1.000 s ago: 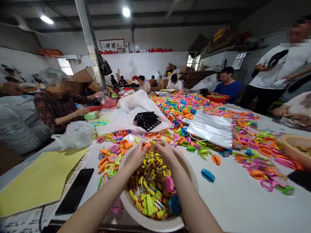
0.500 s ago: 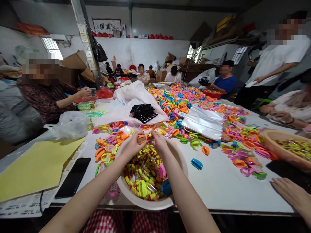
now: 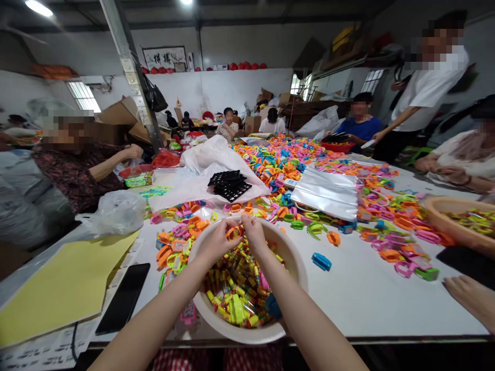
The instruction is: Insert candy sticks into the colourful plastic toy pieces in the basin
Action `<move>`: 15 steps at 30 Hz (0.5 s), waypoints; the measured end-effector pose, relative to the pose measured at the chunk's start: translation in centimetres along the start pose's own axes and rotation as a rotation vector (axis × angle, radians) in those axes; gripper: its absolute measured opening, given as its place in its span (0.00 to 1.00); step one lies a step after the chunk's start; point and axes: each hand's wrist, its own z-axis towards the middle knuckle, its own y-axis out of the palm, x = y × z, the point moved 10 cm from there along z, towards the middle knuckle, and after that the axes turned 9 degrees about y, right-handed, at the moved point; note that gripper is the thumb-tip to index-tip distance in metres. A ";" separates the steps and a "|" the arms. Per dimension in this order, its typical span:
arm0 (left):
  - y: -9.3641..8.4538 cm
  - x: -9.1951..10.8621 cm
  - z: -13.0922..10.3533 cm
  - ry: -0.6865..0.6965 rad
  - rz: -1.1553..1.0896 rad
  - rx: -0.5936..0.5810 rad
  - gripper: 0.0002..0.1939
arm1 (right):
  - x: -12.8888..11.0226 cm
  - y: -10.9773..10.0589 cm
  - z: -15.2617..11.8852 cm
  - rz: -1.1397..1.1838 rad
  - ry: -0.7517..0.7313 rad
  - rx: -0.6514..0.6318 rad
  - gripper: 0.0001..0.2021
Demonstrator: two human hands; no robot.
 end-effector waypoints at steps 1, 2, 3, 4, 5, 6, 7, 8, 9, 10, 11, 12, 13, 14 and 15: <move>0.0 -0.1 0.0 -0.005 0.003 0.000 0.14 | -0.1 0.2 -0.1 0.006 -0.001 -0.008 0.18; 0.0 -0.1 0.0 -0.013 0.004 0.004 0.14 | -0.2 0.5 -0.2 0.018 -0.003 -0.023 0.18; 0.0 -0.2 -0.1 -0.022 0.005 0.010 0.14 | -0.3 0.8 -0.2 0.034 -0.005 -0.037 0.18; 0.0 -0.3 -0.1 -0.030 0.008 0.012 0.14 | -0.4 1.0 -0.2 0.050 -0.006 -0.051 0.17; 0.0 -0.3 -0.1 -0.036 0.010 0.013 0.14 | -0.4 1.2 -0.3 0.067 -0.001 -0.059 0.17; 0.0 -0.4 -0.1 -0.040 0.014 0.013 0.14 | -0.3 1.3 -0.2 0.083 0.010 -0.058 0.18; 0.0 -0.5 -0.1 -0.042 0.018 0.012 0.14 | -0.1 1.2 -0.2 0.099 0.026 -0.049 0.18; 0.0 -0.5 -0.1 -0.044 0.021 0.010 0.14 | 0.1 1.1 -0.1 0.115 0.044 -0.041 0.18; 0.1 -0.6 -0.1 -0.045 0.025 0.007 0.14 | 0.3 1.1 -0.1 0.128 0.056 -0.036 0.18; 0.1 -0.7 -0.1 -0.046 0.029 0.004 0.14 | 0.5 1.0 0.0 0.136 0.062 -0.037 0.18; 0.2 -0.7 -0.1 -0.047 0.034 0.000 0.14 | 0.6 0.9 0.1 0.137 0.064 -0.037 0.18; 0.2 -0.8 -0.1 -0.047 0.040 -0.004 0.14 | 0.8 0.8 0.2 0.127 0.063 -0.028 0.18; 0.3 -0.8 -0.2 -0.049 0.047 -0.007 0.14 | 1.1 0.5 0.3 0.107 0.061 -0.009 0.18; 0.2 -0.9 -0.2 -0.053 0.055 -0.007 0.14 | 1.3 0.2 0.4 0.083 0.061 0.020 0.18; 0.2 -0.9 -0.2 -0.058 0.062 -0.006 0.14 | 1.6 -0.2 0.5 0.060 0.063 0.053 0.17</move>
